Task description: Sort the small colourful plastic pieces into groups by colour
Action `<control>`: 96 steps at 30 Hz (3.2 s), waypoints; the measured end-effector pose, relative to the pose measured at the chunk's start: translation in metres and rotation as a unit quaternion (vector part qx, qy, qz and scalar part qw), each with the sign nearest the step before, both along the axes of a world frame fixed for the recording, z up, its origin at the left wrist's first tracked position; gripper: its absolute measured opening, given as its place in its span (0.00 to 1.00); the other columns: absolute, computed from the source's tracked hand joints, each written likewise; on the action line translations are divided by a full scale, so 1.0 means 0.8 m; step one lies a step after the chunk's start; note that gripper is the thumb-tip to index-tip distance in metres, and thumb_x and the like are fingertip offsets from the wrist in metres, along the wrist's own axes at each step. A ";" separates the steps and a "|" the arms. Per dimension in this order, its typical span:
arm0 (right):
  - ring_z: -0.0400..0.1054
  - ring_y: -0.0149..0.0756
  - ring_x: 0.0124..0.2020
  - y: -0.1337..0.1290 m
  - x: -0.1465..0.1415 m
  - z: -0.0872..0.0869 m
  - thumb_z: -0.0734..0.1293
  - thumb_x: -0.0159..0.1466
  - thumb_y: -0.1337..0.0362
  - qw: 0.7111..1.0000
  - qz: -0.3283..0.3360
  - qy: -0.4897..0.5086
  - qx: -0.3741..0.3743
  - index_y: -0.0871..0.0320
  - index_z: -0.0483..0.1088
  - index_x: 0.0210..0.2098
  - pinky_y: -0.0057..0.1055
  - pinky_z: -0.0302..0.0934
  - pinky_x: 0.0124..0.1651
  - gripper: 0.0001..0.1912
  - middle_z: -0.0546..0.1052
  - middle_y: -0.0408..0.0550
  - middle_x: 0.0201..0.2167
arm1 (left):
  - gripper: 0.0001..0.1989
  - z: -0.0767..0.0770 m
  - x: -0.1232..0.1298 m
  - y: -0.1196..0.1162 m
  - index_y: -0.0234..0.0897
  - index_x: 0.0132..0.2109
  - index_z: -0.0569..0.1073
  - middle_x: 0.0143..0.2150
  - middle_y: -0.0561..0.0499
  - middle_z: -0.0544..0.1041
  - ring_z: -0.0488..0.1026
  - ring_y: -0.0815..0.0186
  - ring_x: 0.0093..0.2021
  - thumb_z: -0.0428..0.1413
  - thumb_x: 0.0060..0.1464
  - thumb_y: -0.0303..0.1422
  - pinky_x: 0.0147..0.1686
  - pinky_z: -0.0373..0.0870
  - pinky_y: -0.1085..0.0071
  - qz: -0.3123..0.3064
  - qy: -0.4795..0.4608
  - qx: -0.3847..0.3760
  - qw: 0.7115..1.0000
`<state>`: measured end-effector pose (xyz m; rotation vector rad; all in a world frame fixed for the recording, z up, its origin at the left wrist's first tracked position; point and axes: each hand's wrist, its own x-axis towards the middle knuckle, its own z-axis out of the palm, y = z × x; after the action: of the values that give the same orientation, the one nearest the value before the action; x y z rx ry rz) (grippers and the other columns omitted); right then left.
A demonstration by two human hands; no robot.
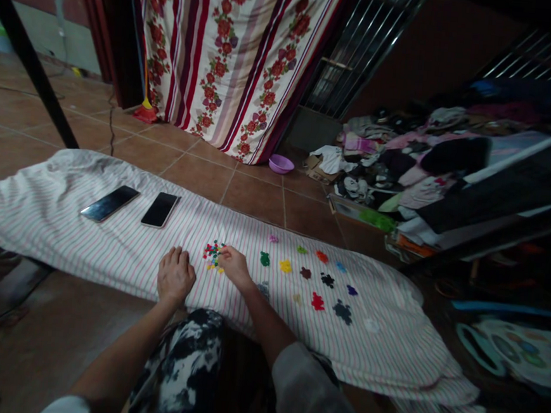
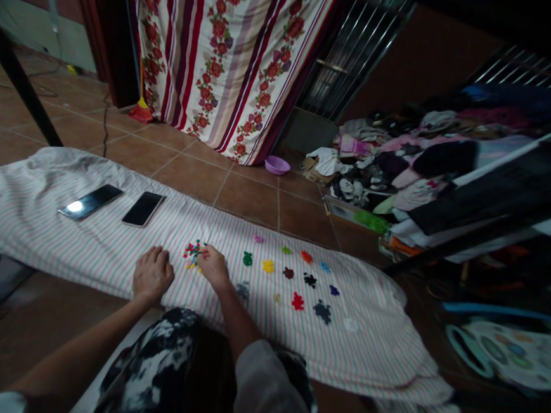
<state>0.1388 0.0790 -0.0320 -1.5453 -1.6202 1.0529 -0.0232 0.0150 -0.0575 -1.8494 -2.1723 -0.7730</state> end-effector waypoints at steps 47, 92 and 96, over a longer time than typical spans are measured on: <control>0.58 0.25 0.15 -0.051 0.133 0.033 0.63 0.56 0.55 0.895 -0.227 0.358 -0.140 0.58 0.64 0.22 0.23 0.48 0.18 0.13 0.67 0.40 0.16 | 0.14 0.007 0.000 -0.001 0.32 0.45 0.73 0.51 0.36 0.73 0.67 0.52 0.54 0.48 0.53 0.30 0.52 0.63 0.55 -0.013 0.018 -0.005 1.000; 0.65 0.39 0.48 0.036 0.153 0.002 0.60 0.60 0.76 0.933 0.010 -0.336 0.130 0.59 0.78 0.40 0.32 0.55 0.55 0.17 0.77 0.51 0.46 | 0.15 0.006 0.001 0.001 0.32 0.47 0.72 0.53 0.37 0.73 0.65 0.52 0.57 0.47 0.55 0.29 0.55 0.61 0.57 -0.005 0.026 -0.013 1.000; 0.67 0.36 0.48 0.041 0.155 -0.008 0.59 0.59 0.77 0.936 0.021 -0.324 0.135 0.58 0.77 0.40 0.31 0.56 0.55 0.19 0.78 0.49 0.44 | 0.15 0.005 0.000 0.001 0.30 0.47 0.72 0.53 0.37 0.73 0.66 0.52 0.57 0.48 0.55 0.29 0.55 0.62 0.56 -0.003 0.029 -0.015 0.999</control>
<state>0.2626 0.1118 -0.0385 -1.7704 -2.1289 0.3069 -0.0230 0.0161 -0.0536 -1.8691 -2.1558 -0.6840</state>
